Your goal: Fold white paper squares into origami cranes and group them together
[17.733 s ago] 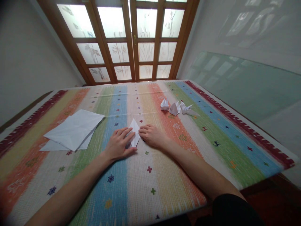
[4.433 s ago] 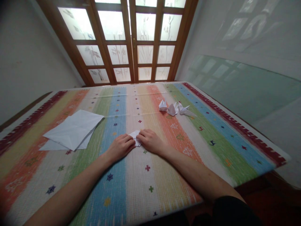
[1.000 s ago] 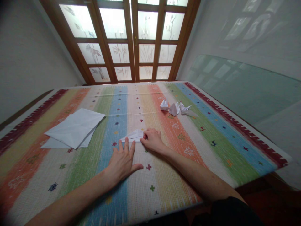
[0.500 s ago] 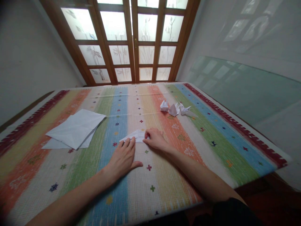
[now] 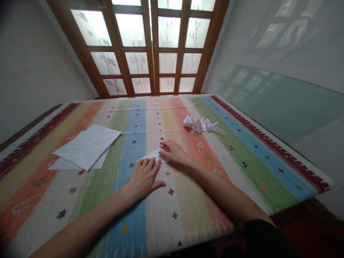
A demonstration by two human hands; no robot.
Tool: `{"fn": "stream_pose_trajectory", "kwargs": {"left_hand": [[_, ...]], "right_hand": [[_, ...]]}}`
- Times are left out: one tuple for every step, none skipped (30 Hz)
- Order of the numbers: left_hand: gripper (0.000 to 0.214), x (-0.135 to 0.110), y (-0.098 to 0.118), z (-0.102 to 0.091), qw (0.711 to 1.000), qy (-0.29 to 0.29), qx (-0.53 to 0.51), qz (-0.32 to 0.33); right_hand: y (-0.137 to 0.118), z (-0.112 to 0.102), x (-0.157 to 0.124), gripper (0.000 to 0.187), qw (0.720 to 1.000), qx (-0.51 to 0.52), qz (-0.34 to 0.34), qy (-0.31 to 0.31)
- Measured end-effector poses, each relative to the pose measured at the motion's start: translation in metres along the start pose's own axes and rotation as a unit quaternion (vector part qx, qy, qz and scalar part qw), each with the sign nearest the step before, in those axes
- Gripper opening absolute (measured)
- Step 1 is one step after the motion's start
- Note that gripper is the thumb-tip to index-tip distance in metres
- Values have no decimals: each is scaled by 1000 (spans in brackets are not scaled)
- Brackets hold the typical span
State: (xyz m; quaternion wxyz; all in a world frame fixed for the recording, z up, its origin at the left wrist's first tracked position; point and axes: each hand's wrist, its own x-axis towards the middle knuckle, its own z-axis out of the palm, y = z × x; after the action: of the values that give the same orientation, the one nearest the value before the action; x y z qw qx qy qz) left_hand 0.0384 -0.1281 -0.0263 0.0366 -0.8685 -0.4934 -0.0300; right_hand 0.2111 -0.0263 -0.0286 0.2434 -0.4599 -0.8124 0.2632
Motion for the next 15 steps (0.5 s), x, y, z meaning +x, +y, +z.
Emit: {"fn": "stream_pose_trajectory", "kwargs": {"left_hand": [[79, 0, 0, 0, 1000, 0, -2, 1], [79, 0, 0, 0, 1000, -1, -3, 2], [79, 0, 0, 0, 1000, -2, -4, 2], [79, 0, 0, 1, 1000, -3, -4, 2], [79, 0, 0, 1, 1000, -3, -4, 1], [79, 0, 1, 1, 1000, -3, -3, 1], [80, -1, 1, 2, 1000, -2, -2, 2], [80, -1, 1, 2, 1000, -2, -2, 3], [81, -1, 1, 2, 1000, -2, -2, 4], [81, -1, 1, 2, 1000, -2, -2, 4], [81, -1, 2, 2, 1000, -3, -2, 5], [82, -1, 2, 2, 1000, -3, -2, 4], [82, -1, 2, 1, 1000, -4, -1, 2], [81, -1, 3, 1, 1000, -5, 0, -1], [81, -1, 3, 1, 1000, -6, 2, -3]], "right_hand": [[0, 2, 4, 32, 999, -13, -27, -13], [-1, 3, 8, 30, 998, -29, -46, -27], [-1, 4, 12, 28, 997, -44, -57, -38], [-2, 5, 14, 25, 996, -56, -61, -47], [-3, 5, 16, 22, 995, -62, -59, -53], [-4, 5, 18, 20, 995, -62, -53, -57], [-4, 5, 18, 19, 996, -56, -45, -59], [-5, 4, 18, 18, 997, -47, -35, -59], [-6, 4, 17, 17, 997, -36, -27, -59], [-6, 3, 16, 16, 998, -27, -21, -57], [-6, 2, 14, 15, 998, -21, -20, -54], [-6, 2, 11, 14, 998, -19, -28, -53], [-5, 1, 9, 14, 997, -22, -45, -52], [-4, 1, 6, 14, 996, -29, -70, -51], [-2, 1, 4, 15, 993, -40, -98, -50]]}}
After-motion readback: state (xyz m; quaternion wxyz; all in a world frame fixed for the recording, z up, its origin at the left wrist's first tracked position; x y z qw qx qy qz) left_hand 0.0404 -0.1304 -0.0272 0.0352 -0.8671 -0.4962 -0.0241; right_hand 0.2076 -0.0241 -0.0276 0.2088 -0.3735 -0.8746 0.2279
